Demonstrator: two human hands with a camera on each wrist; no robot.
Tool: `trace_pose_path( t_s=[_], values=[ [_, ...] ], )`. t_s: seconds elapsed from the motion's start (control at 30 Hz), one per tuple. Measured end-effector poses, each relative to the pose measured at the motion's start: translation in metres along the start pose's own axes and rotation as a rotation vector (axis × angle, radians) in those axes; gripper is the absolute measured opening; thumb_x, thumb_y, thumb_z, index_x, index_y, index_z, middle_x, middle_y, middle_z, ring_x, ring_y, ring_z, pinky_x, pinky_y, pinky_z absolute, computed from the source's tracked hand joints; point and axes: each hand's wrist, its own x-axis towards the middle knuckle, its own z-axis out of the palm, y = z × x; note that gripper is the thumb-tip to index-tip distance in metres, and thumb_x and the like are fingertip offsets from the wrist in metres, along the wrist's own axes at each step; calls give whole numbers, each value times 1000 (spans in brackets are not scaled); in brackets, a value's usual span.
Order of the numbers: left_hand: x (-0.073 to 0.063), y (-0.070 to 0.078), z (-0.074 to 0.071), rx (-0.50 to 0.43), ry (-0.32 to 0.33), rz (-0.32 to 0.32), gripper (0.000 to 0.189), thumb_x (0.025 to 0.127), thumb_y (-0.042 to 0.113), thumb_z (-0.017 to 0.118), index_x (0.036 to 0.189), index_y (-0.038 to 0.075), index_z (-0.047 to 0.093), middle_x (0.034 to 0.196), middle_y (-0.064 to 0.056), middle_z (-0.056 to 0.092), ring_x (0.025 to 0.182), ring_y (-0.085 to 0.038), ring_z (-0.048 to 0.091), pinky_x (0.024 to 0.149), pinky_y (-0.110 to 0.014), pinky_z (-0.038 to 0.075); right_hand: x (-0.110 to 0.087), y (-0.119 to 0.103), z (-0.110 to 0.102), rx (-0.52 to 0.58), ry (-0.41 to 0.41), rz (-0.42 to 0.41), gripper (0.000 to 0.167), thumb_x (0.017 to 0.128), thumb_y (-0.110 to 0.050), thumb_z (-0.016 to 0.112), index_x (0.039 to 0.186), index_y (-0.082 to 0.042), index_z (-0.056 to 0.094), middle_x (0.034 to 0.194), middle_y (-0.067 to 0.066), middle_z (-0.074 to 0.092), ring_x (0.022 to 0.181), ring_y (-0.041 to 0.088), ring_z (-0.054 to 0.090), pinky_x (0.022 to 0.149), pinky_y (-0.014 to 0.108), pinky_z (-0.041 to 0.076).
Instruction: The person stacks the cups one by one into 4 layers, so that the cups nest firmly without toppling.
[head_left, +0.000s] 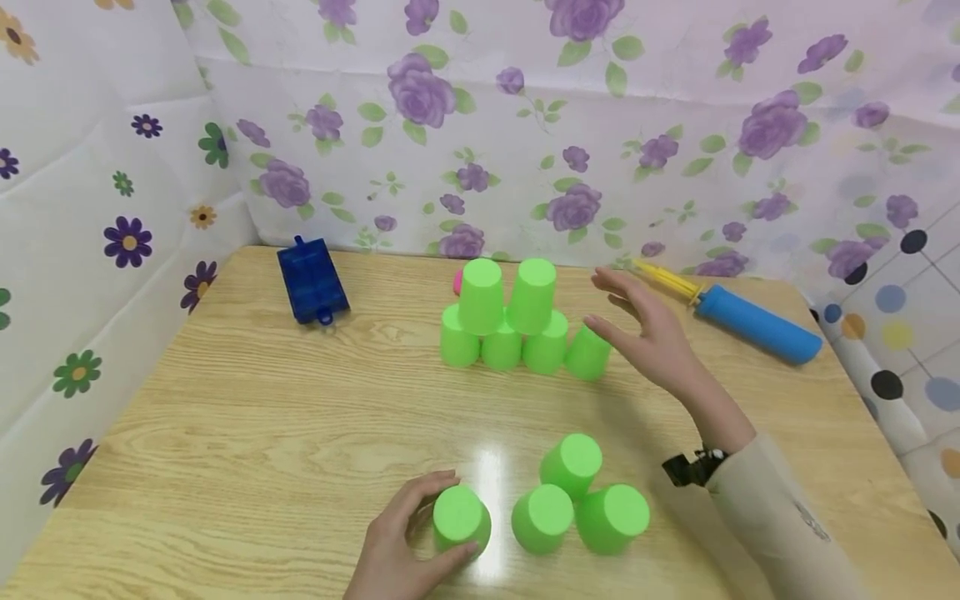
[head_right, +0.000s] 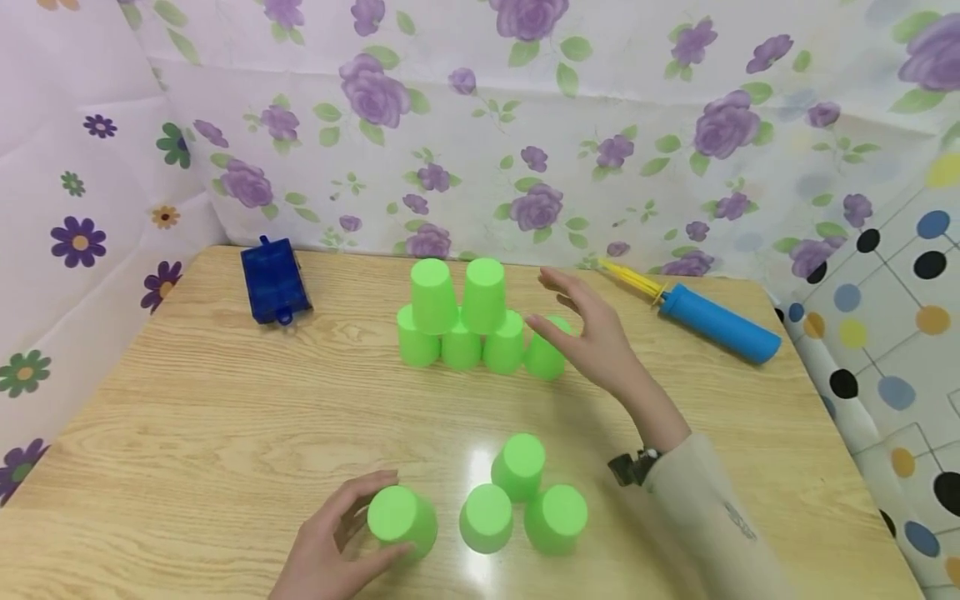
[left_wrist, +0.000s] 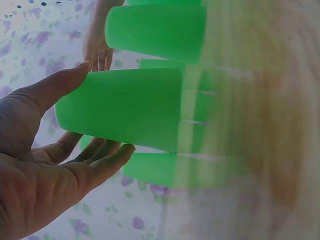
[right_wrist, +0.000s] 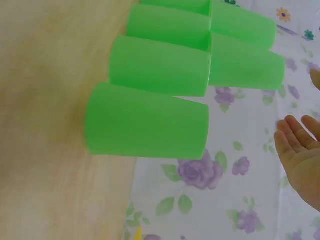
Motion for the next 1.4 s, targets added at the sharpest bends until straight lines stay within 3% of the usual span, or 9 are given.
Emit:
trace_pose_path(
  t_s=[0.1, 0.23, 0.3, 0.47, 0.63, 0.87, 1.0, 1.17, 1.4],
  values=[
    [0, 4, 0, 88, 58, 141, 63, 60, 15, 88, 115, 26, 60, 118, 8, 61, 111, -11, 56, 90, -29, 50, -21, 6, -1, 6, 28, -37, 59, 89, -11, 64, 142, -16, 39, 136, 8, 50, 125, 20, 46, 104, 24, 38],
    [2, 9, 1, 167, 89, 271, 66, 58, 14, 89, 116, 24, 59, 115, 10, 61, 107, -11, 58, 88, -28, 50, -42, 4, 6, 8, -29, -91, 59, 86, -7, 66, 139, -15, 43, 132, 8, 53, 121, 18, 49, 101, 26, 42],
    [5, 13, 0, 176, 81, 295, 65, 59, 15, 88, 116, 23, 59, 113, 10, 61, 105, -10, 59, 89, -27, 49, -51, 3, 9, 1, -79, -113, 58, 85, -8, 68, 138, -15, 44, 132, 6, 53, 121, 17, 49, 100, 31, 43],
    [21, 28, -7, 159, 2, 242, 61, 64, 18, 86, 118, 25, 57, 113, 14, 59, 106, -7, 56, 91, -35, 50, -71, 3, 8, -20, -233, -133, 56, 84, -17, 70, 135, -14, 47, 132, 1, 54, 120, 15, 51, 99, 33, 45],
    [51, 41, -21, 147, -52, 227, 60, 66, 23, 85, 119, 24, 56, 113, 16, 59, 104, -6, 56, 91, -38, 49, -79, 9, 7, -2, -381, -116, 54, 83, -28, 70, 133, -17, 51, 130, -2, 56, 119, 15, 51, 98, 32, 45],
    [110, 61, -34, 160, -154, 394, 57, 68, 21, 84, 117, 12, 56, 110, 5, 62, 99, -10, 59, 88, -30, 50, -81, 11, 12, 72, -408, -132, 65, 72, -30, 79, 130, -17, 54, 128, -3, 57, 119, 14, 51, 97, 34, 45],
    [135, 77, -37, 119, -217, 441, 54, 69, 19, 84, 115, 11, 56, 108, 3, 62, 98, -10, 60, 87, -27, 51, -80, 11, 17, 74, -437, -155, 64, 72, -31, 78, 130, -19, 54, 128, -4, 57, 120, 15, 51, 100, 32, 43],
    [153, 101, -25, 59, -276, 469, 53, 71, 24, 82, 114, 12, 53, 106, 4, 61, 99, -9, 61, 87, -27, 50, -80, 13, 25, 69, -512, -148, 61, 76, -37, 75, 130, -19, 53, 129, -5, 56, 120, 16, 50, 101, 36, 42],
    [186, 124, 1, 204, -302, 516, 54, 74, 33, 79, 114, 11, 50, 104, 3, 58, 97, -11, 56, 86, -28, 48, -83, 14, 33, 45, -552, -37, 57, 78, -31, 75, 129, -18, 55, 127, -9, 56, 119, 14, 51, 98, 37, 45]
  ],
)
